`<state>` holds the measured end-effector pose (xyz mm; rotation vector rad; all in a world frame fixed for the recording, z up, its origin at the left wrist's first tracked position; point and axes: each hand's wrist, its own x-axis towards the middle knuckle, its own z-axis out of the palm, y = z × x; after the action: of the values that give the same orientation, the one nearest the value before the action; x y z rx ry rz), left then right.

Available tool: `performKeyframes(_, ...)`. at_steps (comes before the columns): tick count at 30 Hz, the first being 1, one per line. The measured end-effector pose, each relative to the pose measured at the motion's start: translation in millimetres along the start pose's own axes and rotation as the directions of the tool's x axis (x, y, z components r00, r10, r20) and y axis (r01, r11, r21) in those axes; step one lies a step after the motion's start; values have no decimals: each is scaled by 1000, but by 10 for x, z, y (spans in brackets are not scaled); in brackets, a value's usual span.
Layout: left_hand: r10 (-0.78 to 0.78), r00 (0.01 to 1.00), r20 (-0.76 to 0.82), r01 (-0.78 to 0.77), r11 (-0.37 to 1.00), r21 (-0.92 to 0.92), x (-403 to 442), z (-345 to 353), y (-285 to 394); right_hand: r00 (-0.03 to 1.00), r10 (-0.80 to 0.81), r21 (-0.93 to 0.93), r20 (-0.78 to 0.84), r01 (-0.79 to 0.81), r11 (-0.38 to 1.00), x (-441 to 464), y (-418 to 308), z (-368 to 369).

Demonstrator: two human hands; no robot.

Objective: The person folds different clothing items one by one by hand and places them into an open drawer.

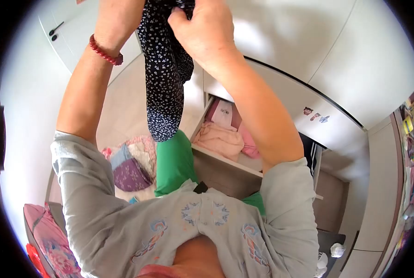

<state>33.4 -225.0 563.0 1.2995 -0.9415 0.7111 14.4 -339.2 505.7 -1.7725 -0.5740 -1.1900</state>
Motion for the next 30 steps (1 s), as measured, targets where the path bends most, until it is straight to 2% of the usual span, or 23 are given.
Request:
performKeyframes(2,-41,999,4,41,999,25,97,19,172,966,-242,-172,-92,224,959,77,27,18)
performKeyframes(3,-98,995,-3,98,994,56,131,41,233,962,-253,-180,-105,232,956,115,32,-3)
performKeyframes(5,-32,999,1,32,998,-50,176,95,212,995,50,130,-86,-39,991,199,45,-79)
performKeyframes(6,-114,994,-1,112,980,-165,245,96,181,985,163,85,-65,-157,984,264,32,-172)
performKeyframes(7,-196,981,7,190,942,-277,296,79,163,977,178,-24,-121,-182,983,337,106,-231)
performKeyframes(9,-216,976,29,214,928,-305,319,20,152,971,119,146,-208,-90,985,443,129,-311)
performKeyframes(10,-215,975,45,220,946,-239,316,-5,140,967,119,134,-225,-91,987,469,131,-390)
performKeyframes(11,-218,974,60,225,959,-173,308,-48,116,972,72,-31,-224,-81,996,510,143,-495)
performKeyframes(12,-268,958,101,271,962,-25,355,-149,62,975,78,41,-210,-71,997,556,171,-544)
performKeyframes(13,-268,958,106,272,962,-29,360,-247,10,977,84,113,-194,-63,992,583,183,-588)
performKeyframes(14,-331,930,162,316,942,110,356,-316,-12,982,26,-93,-186,-44,995,611,116,-686)
performKeyframes(15,-397,894,208,344,905,250,337,-306,36,981,29,-97,-190,-48,994,647,59,-775)
performKeyframes(16,-506,853,126,483,858,173,324,-253,82,998,61,-122,-15,-63,990,686,12,-854)
performKeyframes(17,-506,852,132,484,859,170,335,-306,51,982,96,-151,160,-72,986,707,6,-927)
performKeyframes(19,-554,809,196,362,733,576,364,-476,-50,930,-105,-120,351,156,980,750,69,-1050)
performKeyframes(21,-523,826,211,315,738,597,360,-508,-136,866,100,-250,490,30,968,720,-55,-1133)
performKeyframes(23,-521,745,417,167,751,639,359,-539,-289,855,110,-277,507,41,960,705,-43,-1145)
performKeyframes(24,-432,800,415,196,843,501,245,-456,-368,845,113,-298,522,57,953,689,-48,-1141)
performKeyframes(25,-597,633,493,297,775,557,258,-424,-379,846,125,-303,519,46,952,683,-71,-1159)
performKeyframes(27,-642,562,520,486,766,420,60,-261,-371,854,338,-261,395,-248,933,649,-194,-1151)
performKeyframes(28,-621,499,604,490,777,395,11,-229,-460,879,270,-229,393,-191,955,678,-67,-1153)
performKeyframes(29,-607,499,618,497,785,370,-52,-164,-499,877,289,-238,384,-208,949,689,-10,-1142)
performKeyframes(30,-620,448,644,513,769,383,-90,-106,-518,886,275,-219,375,-203,954,700,33,-1125)
